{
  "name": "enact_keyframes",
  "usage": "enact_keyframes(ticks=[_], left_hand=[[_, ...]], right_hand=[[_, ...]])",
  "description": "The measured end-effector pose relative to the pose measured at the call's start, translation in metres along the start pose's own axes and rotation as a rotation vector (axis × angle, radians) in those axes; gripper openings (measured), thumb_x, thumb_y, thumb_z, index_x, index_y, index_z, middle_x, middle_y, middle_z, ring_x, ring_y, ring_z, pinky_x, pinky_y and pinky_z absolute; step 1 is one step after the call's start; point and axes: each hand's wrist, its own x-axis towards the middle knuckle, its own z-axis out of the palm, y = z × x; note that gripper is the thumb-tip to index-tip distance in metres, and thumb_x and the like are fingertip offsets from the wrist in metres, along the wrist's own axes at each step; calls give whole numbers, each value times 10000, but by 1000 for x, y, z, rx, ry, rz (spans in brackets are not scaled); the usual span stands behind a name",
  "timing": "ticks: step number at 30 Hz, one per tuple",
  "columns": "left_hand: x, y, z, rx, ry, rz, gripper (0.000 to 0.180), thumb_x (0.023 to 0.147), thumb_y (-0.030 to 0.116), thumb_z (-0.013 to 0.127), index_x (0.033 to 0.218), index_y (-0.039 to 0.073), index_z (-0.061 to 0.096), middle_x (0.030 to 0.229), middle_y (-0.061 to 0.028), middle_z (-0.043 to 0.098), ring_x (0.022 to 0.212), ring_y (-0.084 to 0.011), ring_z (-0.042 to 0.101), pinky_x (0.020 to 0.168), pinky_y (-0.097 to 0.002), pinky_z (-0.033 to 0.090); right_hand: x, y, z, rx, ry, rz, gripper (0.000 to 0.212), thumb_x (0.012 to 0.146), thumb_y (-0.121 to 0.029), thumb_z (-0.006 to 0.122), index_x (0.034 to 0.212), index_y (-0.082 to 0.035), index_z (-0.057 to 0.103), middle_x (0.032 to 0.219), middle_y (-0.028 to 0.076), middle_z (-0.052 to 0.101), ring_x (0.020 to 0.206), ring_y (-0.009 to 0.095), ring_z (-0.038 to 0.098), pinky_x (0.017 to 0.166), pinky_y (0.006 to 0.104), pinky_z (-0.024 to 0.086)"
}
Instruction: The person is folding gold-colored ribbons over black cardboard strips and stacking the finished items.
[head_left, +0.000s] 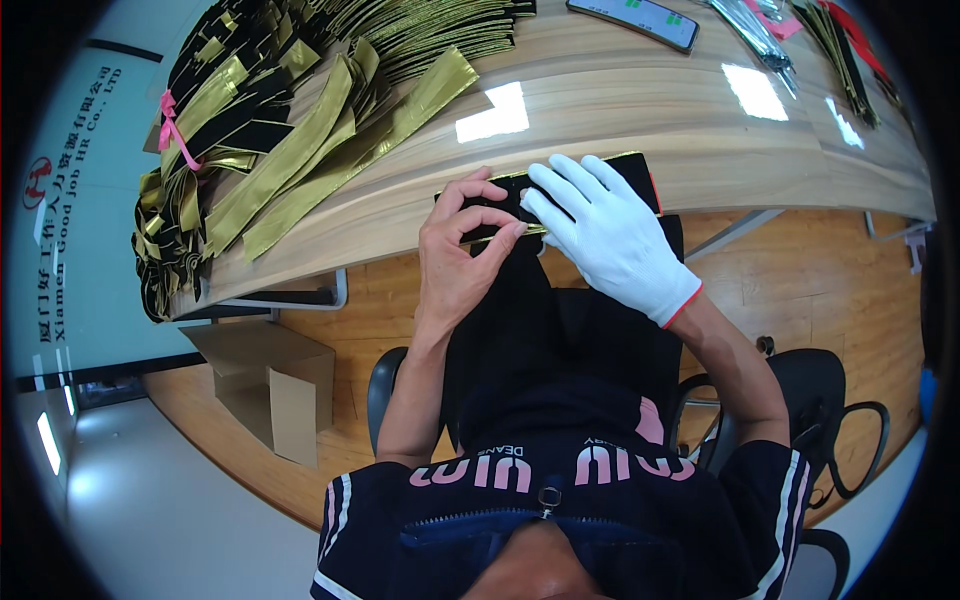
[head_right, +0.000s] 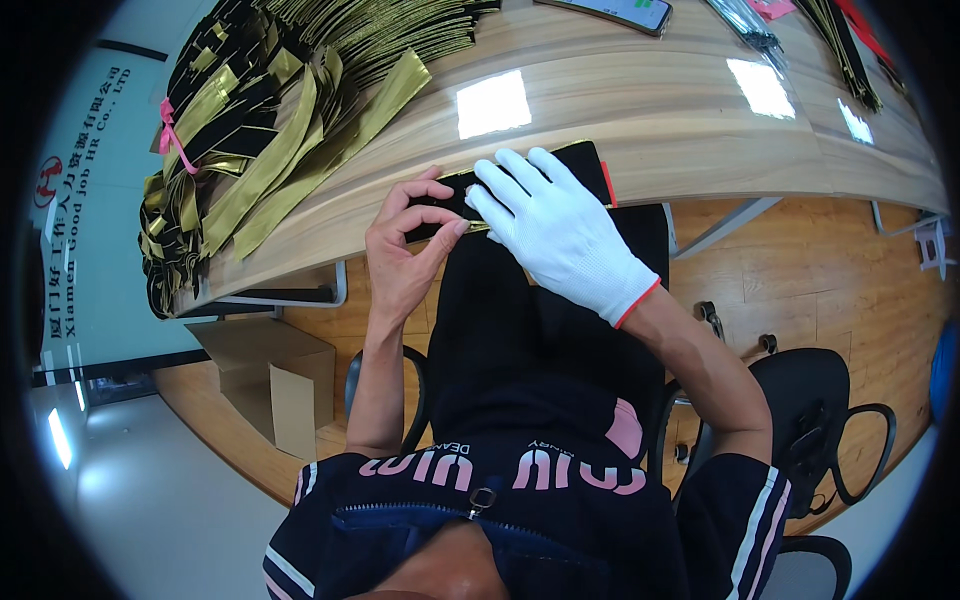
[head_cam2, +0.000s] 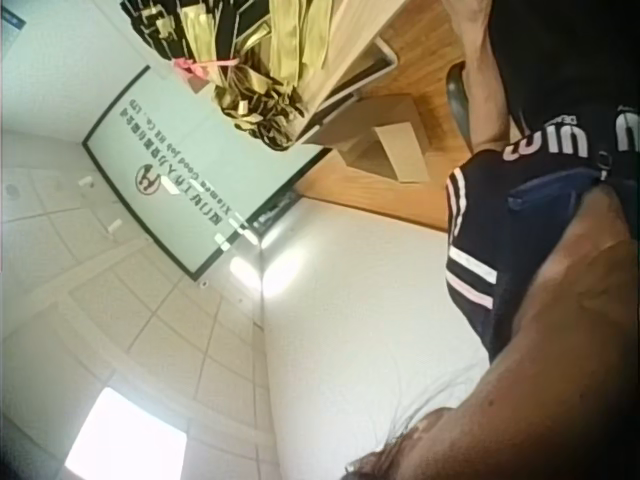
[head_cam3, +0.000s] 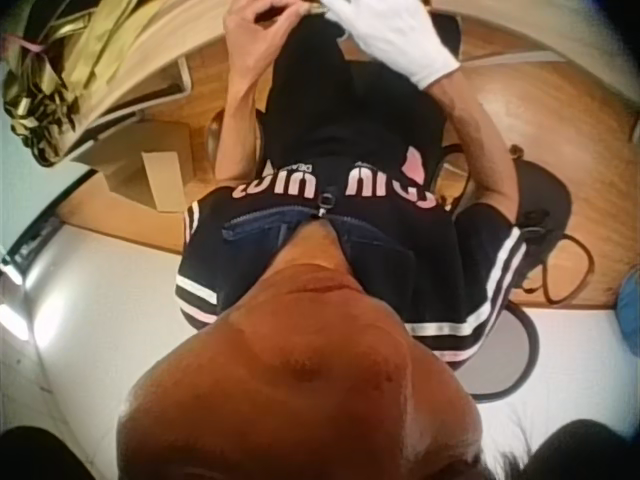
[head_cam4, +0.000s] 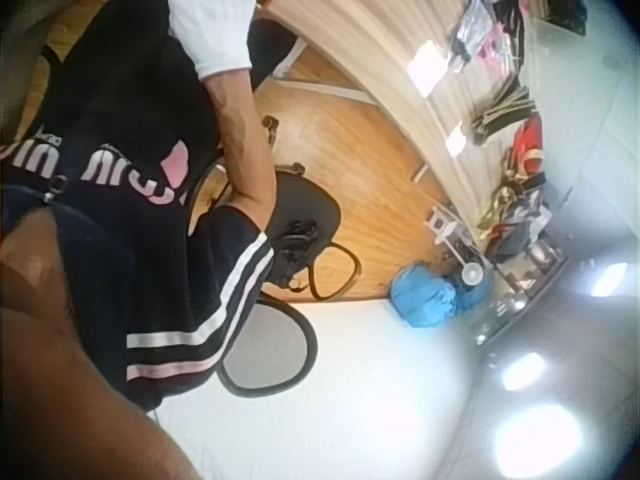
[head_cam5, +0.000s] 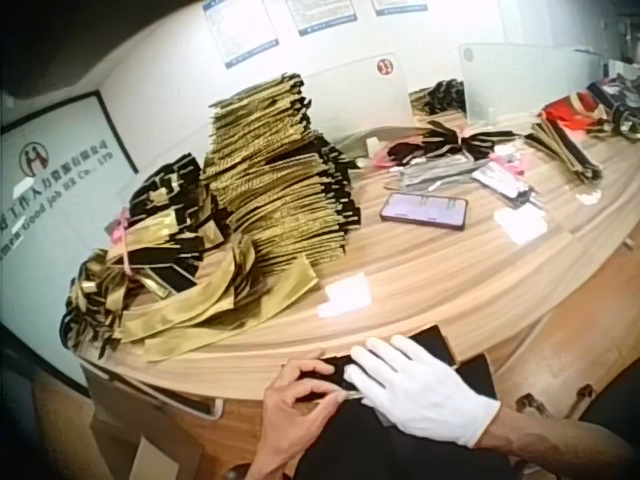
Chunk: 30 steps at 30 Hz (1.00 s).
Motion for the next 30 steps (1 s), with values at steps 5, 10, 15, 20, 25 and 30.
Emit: enact_keyframes(ticks=[5,10,15,20,25,30], left_hand=[[1,-3,3,37,19,27,57,840,32,820,885,38,785,1192,-88,686,1364,-360,589,1080,-437,492],[-1,-5,1,75,5,53,64,826,38,819,873,39,776,1199,-98,682,1353,-360,596,1069,-437,498],[0,-3,1,94,-1,60,69,812,35,817,864,39,773,1202,-102,682,1352,-357,598,1064,-439,499],[1,-3,1,88,-15,71,75,803,19,815,859,37,769,1195,-103,685,1349,-356,600,1068,-442,496],[1,-5,0,22,1,77,92,796,-7,814,866,25,763,1189,-101,685,1341,-360,605,1079,-437,494],[1,7,5,159,-28,167,378,846,117,820,1205,49,724,1334,-141,672,1363,-365,582,1131,-494,450]], right_hand=[[1,1,3,-28,21,13,483,944,-256,708,1365,-32,630,1492,158,563,1408,335,510,1194,484,378],[1,2,2,-5,-6,2,499,944,-259,714,1381,-36,624,1515,159,548,1422,336,500,1200,485,371],[-1,4,2,7,-2,-3,505,940,-247,722,1389,-40,620,1523,156,543,1430,336,495,1204,488,369],[-2,5,1,17,-3,-5,499,935,-244,727,1384,-51,624,1525,159,541,1430,335,496,1207,487,366],[-3,7,3,15,8,-8,523,923,-249,733,1397,-64,612,1517,172,544,1433,347,490,1213,490,360],[-4,8,1,-69,25,-66,497,941,-256,697,1377,-37,605,1493,173,559,1423,356,497,1211,491,367]])
